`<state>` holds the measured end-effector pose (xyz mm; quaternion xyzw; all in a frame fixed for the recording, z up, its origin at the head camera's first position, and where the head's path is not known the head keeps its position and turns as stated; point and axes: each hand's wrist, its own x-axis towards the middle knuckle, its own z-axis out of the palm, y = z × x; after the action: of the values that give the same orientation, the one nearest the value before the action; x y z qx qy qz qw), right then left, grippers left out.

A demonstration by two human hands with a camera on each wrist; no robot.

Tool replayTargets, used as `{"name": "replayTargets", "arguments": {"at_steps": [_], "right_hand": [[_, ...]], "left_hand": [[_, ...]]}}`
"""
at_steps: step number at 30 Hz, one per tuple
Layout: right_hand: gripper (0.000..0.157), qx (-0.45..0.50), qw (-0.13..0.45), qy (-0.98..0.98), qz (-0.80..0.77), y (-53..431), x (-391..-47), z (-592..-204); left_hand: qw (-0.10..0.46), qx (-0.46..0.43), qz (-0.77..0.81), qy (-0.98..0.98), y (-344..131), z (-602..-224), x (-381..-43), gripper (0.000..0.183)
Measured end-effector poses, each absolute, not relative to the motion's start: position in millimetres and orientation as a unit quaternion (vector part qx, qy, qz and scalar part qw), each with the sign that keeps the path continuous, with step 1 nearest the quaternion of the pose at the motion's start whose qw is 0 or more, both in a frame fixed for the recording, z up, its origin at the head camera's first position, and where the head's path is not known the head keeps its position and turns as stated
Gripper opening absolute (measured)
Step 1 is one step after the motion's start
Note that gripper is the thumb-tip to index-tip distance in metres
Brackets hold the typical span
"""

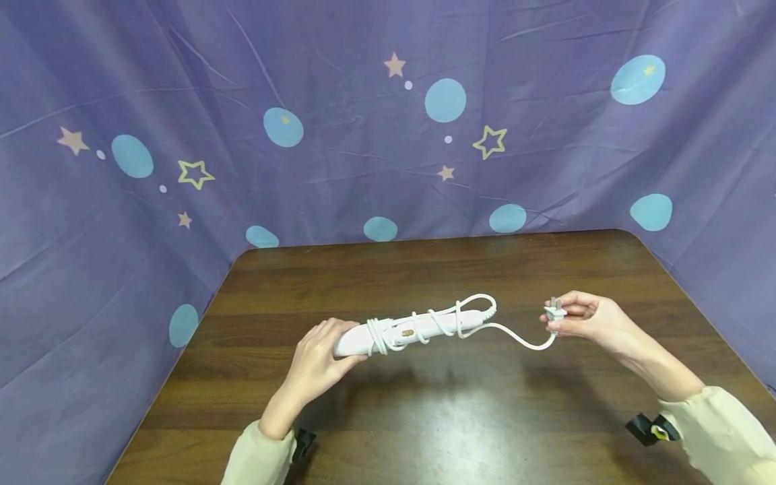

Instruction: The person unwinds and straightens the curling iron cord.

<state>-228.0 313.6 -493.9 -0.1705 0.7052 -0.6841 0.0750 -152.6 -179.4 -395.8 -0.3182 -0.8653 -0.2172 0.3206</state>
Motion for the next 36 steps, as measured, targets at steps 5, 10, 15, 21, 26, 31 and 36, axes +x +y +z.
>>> {"name": "replayTargets", "arguments": {"at_steps": [5, 10, 15, 21, 26, 31, 36], "right_hand": [[0.029, -0.244, 0.107, 0.696, -0.666, 288.9, -196.4, -435.2], [0.032, -0.261, 0.133, 0.649, -0.702, 261.6, -166.7, -376.6], [0.038, -0.271, 0.141, 0.604, -0.736, 257.8, -165.3, -358.9], [0.036, -0.263, 0.105, 0.57, -0.772, 260.0, -176.2, -351.4], [0.025, -0.24, 0.072, 0.507, -0.825, 268.9, -196.7, -354.6], [0.022, -0.22, 0.056, 0.457, -0.86, 285.0, -226.7, -373.1], [0.019, -0.186, 0.022, 0.473, -0.861, 265.0, -208.0, -340.8]], "left_hand": [[0.312, -0.307, -0.211, -0.874, -179.5, -399.4, -154.8, 0.047], [0.304, -0.303, -0.201, -0.88, -180.5, -404.8, -155.6, 0.046], [0.298, -0.307, -0.196, -0.883, -181.0, -407.7, -155.4, 0.045], [0.293, -0.312, -0.191, -0.883, -182.3, -409.2, -154.7, 0.046], [0.287, -0.319, -0.191, -0.883, -182.9, -408.9, -154.1, 0.046], [0.279, -0.327, -0.192, -0.883, -182.2, -408.4, -152.5, 0.047], [0.262, -0.328, -0.201, -0.885, -181.7, -408.0, -150.2, 0.047]]}}
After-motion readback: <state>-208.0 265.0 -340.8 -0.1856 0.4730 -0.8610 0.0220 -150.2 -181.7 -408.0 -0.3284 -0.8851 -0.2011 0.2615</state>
